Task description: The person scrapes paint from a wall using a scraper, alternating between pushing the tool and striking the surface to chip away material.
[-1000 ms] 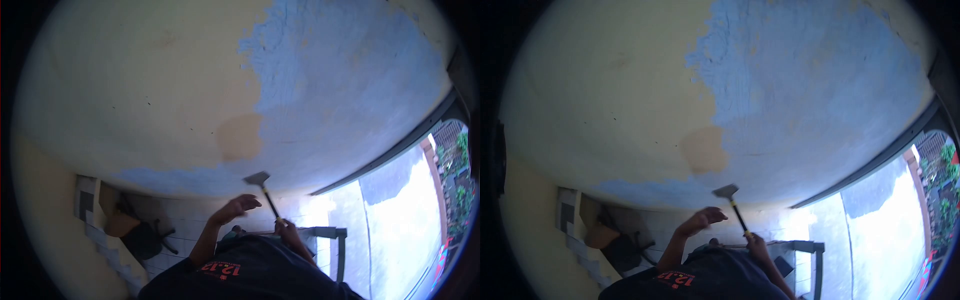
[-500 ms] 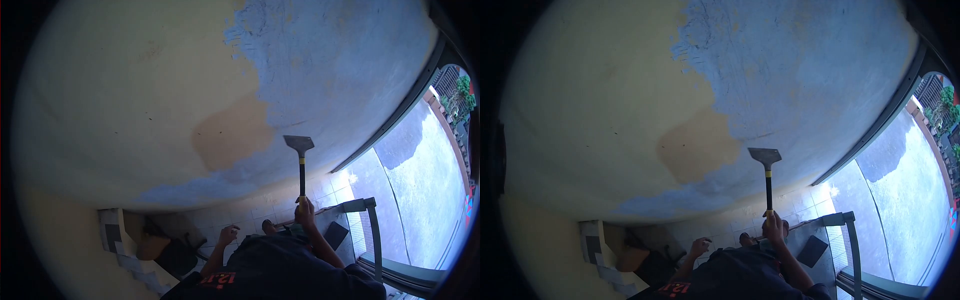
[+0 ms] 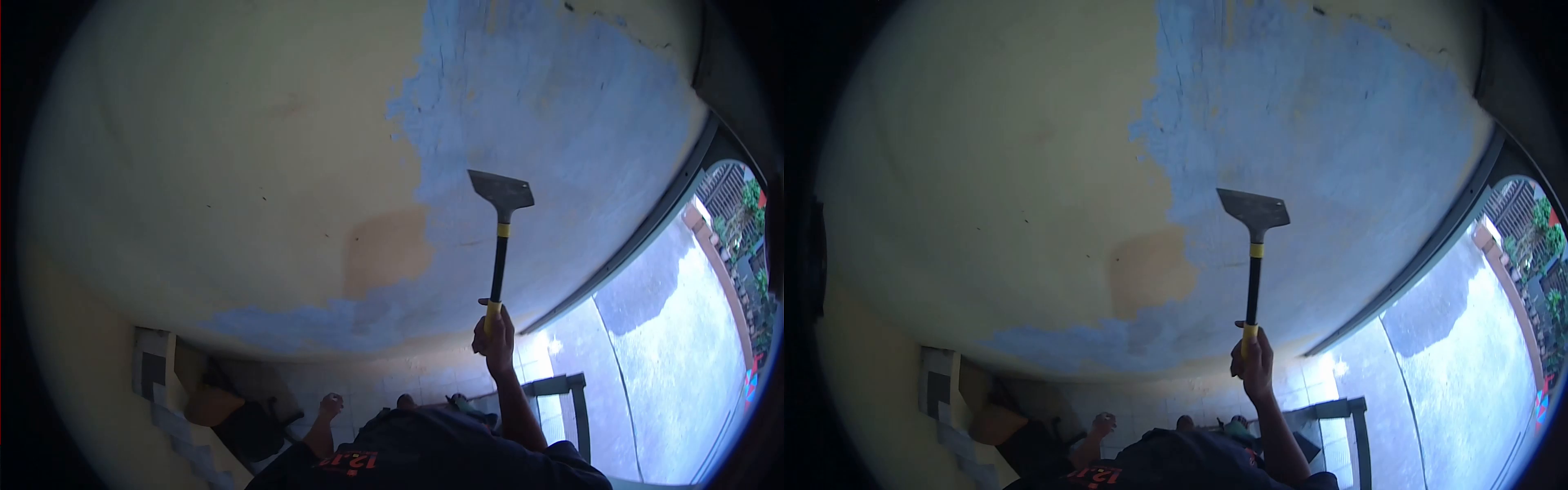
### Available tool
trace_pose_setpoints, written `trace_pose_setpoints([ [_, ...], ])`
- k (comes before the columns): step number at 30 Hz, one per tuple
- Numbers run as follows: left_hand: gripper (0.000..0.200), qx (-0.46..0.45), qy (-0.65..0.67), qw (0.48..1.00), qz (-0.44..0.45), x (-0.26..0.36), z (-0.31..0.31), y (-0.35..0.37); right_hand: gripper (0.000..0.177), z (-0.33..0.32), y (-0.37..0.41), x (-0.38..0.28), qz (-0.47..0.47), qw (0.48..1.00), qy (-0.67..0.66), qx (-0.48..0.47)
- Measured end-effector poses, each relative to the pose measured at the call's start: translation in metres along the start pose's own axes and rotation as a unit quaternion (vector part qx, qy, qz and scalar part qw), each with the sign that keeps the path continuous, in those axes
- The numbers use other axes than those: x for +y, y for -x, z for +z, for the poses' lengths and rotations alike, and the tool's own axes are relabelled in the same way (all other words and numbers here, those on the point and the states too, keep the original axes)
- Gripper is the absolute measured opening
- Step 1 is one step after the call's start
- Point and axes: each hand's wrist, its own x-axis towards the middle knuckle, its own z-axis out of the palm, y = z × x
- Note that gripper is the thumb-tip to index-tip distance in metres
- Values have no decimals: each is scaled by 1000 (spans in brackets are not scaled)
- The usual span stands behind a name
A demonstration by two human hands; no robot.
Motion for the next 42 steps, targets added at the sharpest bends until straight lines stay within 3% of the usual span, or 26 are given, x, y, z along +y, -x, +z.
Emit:
trace_pose_setpoints([
  [1,30,-55,-99,990,85,5,6,-4,51,0,-1,-8,-8,1000,-6,-26],
  [2,30,-45,-91,990,96,23,18,-4,52,0,0,-14,-2,998,-30,-62],
  [5,20,-2,20,970,241,118,74,23,58,2,4,-25,62,974,-143,-165],
  [8,17,61,27,924,377,261,121,69,59,3,4,-33,119,916,-262,-280],
  [11,17,158,3,803,575,413,132,144,59,3,-5,-51,142,908,-254,-302],
  [15,26,292,-21,598,746,539,113,186,60,9,-25,-70,160,902,-272,-294],
  [18,33,350,-65,381,853,618,98,204,58,23,-36,-90,162,913,-255,-273],
  [20,34,339,-96,309,883,662,95,219,57,28,-42,-93,154,923,-235,-264],
  [21,34,341,-94,304,884,680,94,223,52,30,-45,-92,160,927,-229,-250],
  [23,43,263,-163,255,916,710,92,231,49,35,-51,-92,160,932,-220,-239],
  [25,45,233,-159,252,926,724,93,229,45,42,-51,-95,174,930,-237,-222],
  [28,50,105,-165,286,938,737,98,214,45,47,-54,-100,188,936,-232,-184],
  [32,52,102,-132,279,946,743,104,212,46,46,-55,-99,178,936,-232,-197],
  [34,40,84,-106,271,953,747,104,215,46,47,-54,-103,169,936,-234,-202],
  [42,48,111,-53,292,948,755,111,224,48,45,-51,-142,158,961,-152,-170],
])
